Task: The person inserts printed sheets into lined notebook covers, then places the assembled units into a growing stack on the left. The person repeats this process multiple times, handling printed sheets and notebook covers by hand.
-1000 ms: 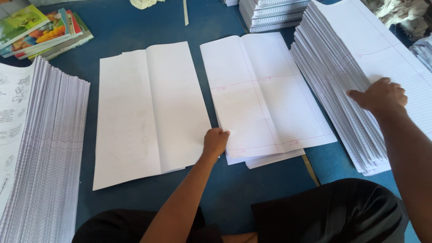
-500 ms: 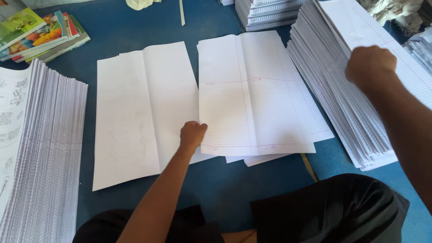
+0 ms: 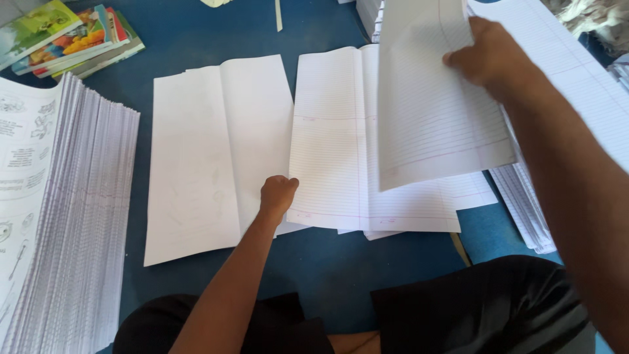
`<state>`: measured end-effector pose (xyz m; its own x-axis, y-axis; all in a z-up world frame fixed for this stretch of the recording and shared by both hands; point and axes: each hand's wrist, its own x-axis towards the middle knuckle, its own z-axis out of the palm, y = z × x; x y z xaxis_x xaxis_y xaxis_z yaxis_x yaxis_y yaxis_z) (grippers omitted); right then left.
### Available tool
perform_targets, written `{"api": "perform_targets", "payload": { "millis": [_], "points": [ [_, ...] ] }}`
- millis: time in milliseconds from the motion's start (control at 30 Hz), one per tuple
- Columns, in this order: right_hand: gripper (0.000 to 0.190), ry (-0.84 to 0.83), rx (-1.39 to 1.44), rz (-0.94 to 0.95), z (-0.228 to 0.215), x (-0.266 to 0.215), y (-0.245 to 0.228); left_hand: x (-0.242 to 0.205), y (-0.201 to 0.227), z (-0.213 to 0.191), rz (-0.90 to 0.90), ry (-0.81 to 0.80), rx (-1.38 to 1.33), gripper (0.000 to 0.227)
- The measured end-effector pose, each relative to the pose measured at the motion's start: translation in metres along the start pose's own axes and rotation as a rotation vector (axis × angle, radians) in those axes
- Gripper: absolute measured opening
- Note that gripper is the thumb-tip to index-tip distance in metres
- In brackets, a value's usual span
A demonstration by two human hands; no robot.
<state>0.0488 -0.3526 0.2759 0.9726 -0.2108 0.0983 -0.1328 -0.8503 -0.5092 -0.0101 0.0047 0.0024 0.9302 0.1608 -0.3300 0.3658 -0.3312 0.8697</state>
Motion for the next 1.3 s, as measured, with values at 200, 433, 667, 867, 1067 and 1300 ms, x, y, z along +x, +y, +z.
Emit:
{"api": "perform_targets", "payload": {
  "millis": [200,433,667,867,1067,1300],
  "points": [
    [0.049,-0.118,0.435,0.132,0.06,-0.033,0.015,-0.004,0.0,-0.003,0.023,-0.016,-0.071,0.032],
    [0.05,-0.27,0.369,0.235,0.104,-0.06,0.07,-0.004,-0.001,-0.004,0.002,-0.033,-0.075,0.028],
    [0.055,-0.22,0.462,0.381,0.118,-0.067,0.107,-0.007,0.001,-0.005,-0.024,-0.035,-0.048,0.027],
    [0.057,-0.231,0.528,0.422,0.118,-0.07,0.111,-0.014,0.008,-0.01,-0.047,-0.067,-0.061,0.024],
    [0.056,-0.214,0.46,0.466,0.119,-0.07,0.108,-0.015,0.01,-0.011,-0.014,-0.074,-0.082,0.025],
    [0.055,-0.2,0.517,0.517,0.131,-0.063,0.129,-0.024,0.03,-0.015,0.133,-0.22,-0.265,0.025]
  ]
}}
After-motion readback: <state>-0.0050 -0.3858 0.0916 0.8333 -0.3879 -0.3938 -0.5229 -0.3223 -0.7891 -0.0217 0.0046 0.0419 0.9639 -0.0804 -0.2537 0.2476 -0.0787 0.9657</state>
